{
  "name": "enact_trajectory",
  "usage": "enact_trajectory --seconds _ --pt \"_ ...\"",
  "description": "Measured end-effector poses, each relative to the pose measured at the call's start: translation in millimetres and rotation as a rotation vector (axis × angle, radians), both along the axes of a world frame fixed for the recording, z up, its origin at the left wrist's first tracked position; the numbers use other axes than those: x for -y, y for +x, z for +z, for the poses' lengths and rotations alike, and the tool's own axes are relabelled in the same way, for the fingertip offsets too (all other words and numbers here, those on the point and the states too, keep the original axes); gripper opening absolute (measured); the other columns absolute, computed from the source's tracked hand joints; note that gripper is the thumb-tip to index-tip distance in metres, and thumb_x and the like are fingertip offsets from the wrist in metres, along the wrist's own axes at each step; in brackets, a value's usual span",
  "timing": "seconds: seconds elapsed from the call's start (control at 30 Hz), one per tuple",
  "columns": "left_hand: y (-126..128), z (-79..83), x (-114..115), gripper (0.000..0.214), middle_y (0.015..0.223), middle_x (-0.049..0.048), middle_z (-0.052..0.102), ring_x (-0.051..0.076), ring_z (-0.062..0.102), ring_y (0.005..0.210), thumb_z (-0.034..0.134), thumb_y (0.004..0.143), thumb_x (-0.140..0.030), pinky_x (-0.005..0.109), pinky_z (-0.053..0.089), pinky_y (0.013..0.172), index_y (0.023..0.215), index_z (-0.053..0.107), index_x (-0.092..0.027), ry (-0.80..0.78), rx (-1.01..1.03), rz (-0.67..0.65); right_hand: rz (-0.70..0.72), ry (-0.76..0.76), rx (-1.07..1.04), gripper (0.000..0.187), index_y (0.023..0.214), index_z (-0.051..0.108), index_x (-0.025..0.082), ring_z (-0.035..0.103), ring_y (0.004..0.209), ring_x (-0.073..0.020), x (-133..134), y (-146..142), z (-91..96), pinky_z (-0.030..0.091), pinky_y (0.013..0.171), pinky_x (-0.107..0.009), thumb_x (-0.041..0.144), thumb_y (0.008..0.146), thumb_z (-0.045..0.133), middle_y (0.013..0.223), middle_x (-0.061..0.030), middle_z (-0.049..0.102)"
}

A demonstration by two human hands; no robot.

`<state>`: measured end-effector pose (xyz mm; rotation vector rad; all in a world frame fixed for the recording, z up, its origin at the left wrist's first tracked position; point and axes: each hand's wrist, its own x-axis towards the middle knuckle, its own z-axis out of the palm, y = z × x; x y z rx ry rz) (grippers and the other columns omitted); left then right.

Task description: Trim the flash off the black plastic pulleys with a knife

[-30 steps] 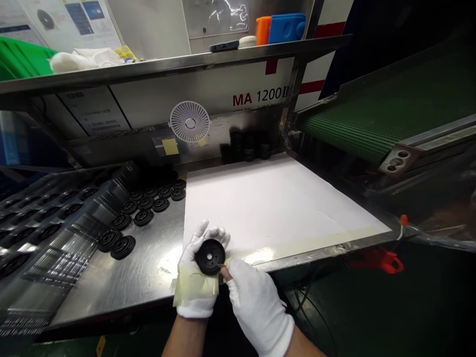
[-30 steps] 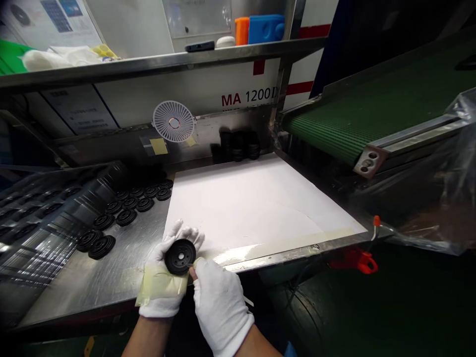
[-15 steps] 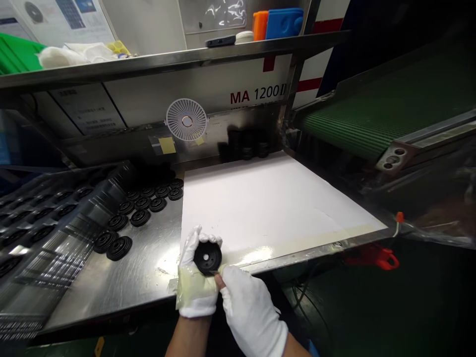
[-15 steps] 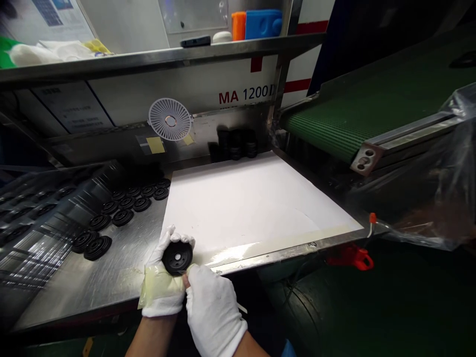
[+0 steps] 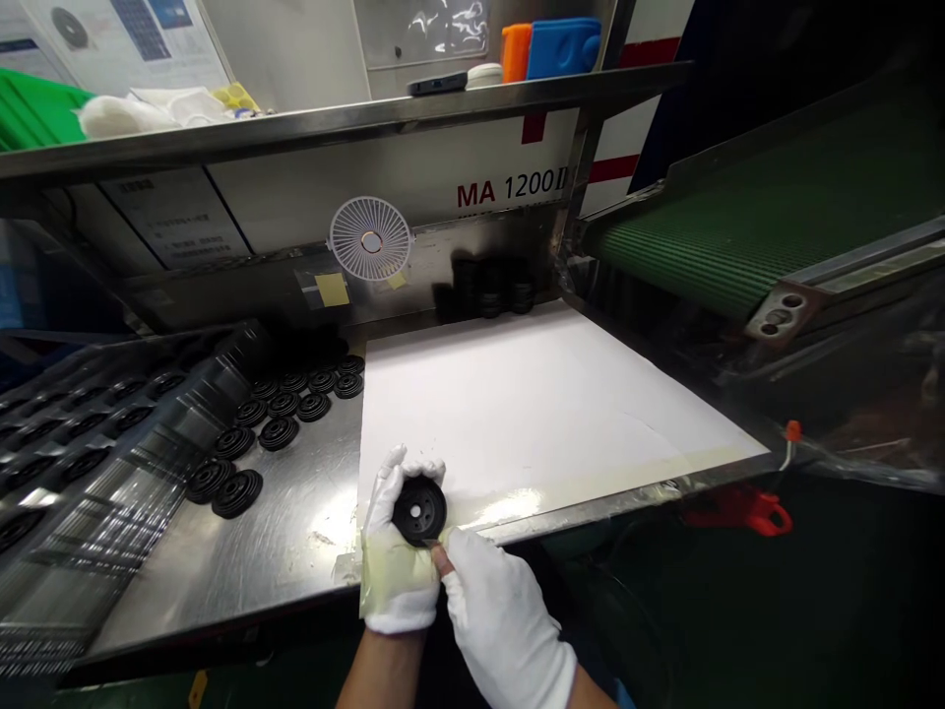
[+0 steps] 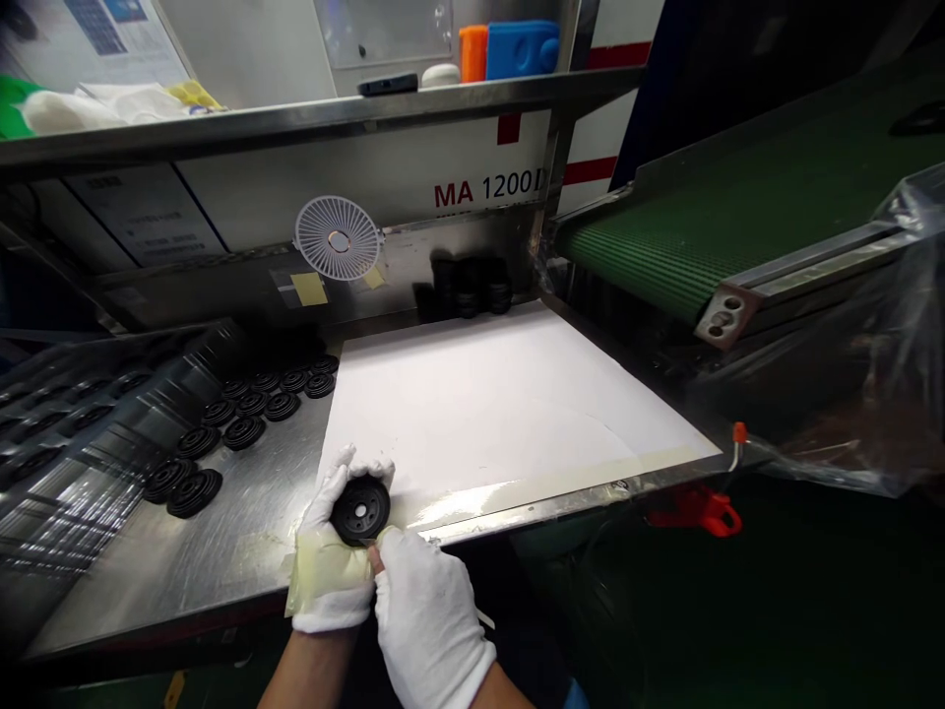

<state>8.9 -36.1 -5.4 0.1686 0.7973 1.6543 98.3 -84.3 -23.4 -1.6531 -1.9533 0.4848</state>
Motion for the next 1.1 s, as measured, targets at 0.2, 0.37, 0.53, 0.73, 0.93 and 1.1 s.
enact_trajectory --seconds 0.2,0.37,0.53,0.73,0.93,1.1 --pt "-14.6 10.7 14.6 0.046 0.103 0.0148 0.062 0.032 0.055 0.103 0.05 0.075 -0.024 0.049 0.045 0.086 0.12 0.054 -0.014 -0.067 0.191 -0.348 0.014 -0.047 -0.031 0.024 0.071 0.047 0.023 0.047 0.053 -0.0128 -11.9 15.1 5.9 0.024 0.053 -0.027 0.027 0.091 0.035 0.061 0.0035 0.053" --pt "-6.6 5.4 7.6 0.018 0.073 0.0016 0.056 0.014 0.057 0.074 0.056 0.08 -0.026 0.035 0.048 0.083 0.092 0.064 -0.016 -0.069 0.195 -0.214 -0.018 -0.073 -0.024 0.024 0.071 0.048 0.023 0.048 0.054 -0.0131 -9.4 14.5 5.9 0.025 0.053 -0.027 0.029 0.091 0.035 0.062 0.0026 0.055" --pt "-0.7 4.4 -0.3 0.01 0.072 -0.0003 0.054 0.011 0.055 0.073 0.06 0.077 -0.017 0.031 0.049 0.083 0.085 0.064 -0.017 -0.061 0.198 -0.095 -0.013 -0.009 0.009 0.026 0.066 0.046 0.023 0.046 0.046 -0.0126 -0.6 3.7 4.8 0.02 0.048 -0.028 0.029 0.089 0.037 0.053 0.0037 0.051" --pt "-7.1 11.8 9.7 0.028 0.081 0.007 0.058 0.021 0.058 0.081 0.054 0.078 -0.025 0.041 0.051 0.076 0.101 0.063 -0.013 -0.119 0.086 -0.238 0.011 -0.053 -0.044 0.026 0.068 0.047 0.023 0.047 0.049 -0.0123 -7.0 8.2 7.5 0.023 0.05 -0.027 0.03 0.089 0.035 0.058 0.0033 0.054" --pt "-6.3 12.8 6.0 0.018 0.072 0.0016 0.054 0.014 0.056 0.071 0.055 0.077 -0.024 0.038 0.048 0.087 0.088 0.065 -0.014 -0.104 0.115 -0.115 0.083 -0.037 0.001 0.027 0.067 0.048 0.023 0.047 0.048 -0.0123 -4.2 10.3 14.0 0.022 0.047 -0.027 0.032 0.089 0.035 0.057 0.003 0.054" --pt "-9.9 23.4 2.2 0.012 0.078 0.004 0.061 0.017 0.06 0.079 0.056 0.076 -0.021 0.045 0.047 0.089 0.081 0.065 -0.014 -0.169 0.094 -0.065 0.107 -0.074 -0.108 0.028 0.065 0.051 0.025 0.052 0.05 -0.0091 -4.7 26.4 28.3 0.03 0.046 -0.021 0.039 0.087 0.041 0.057 0.0068 0.058"
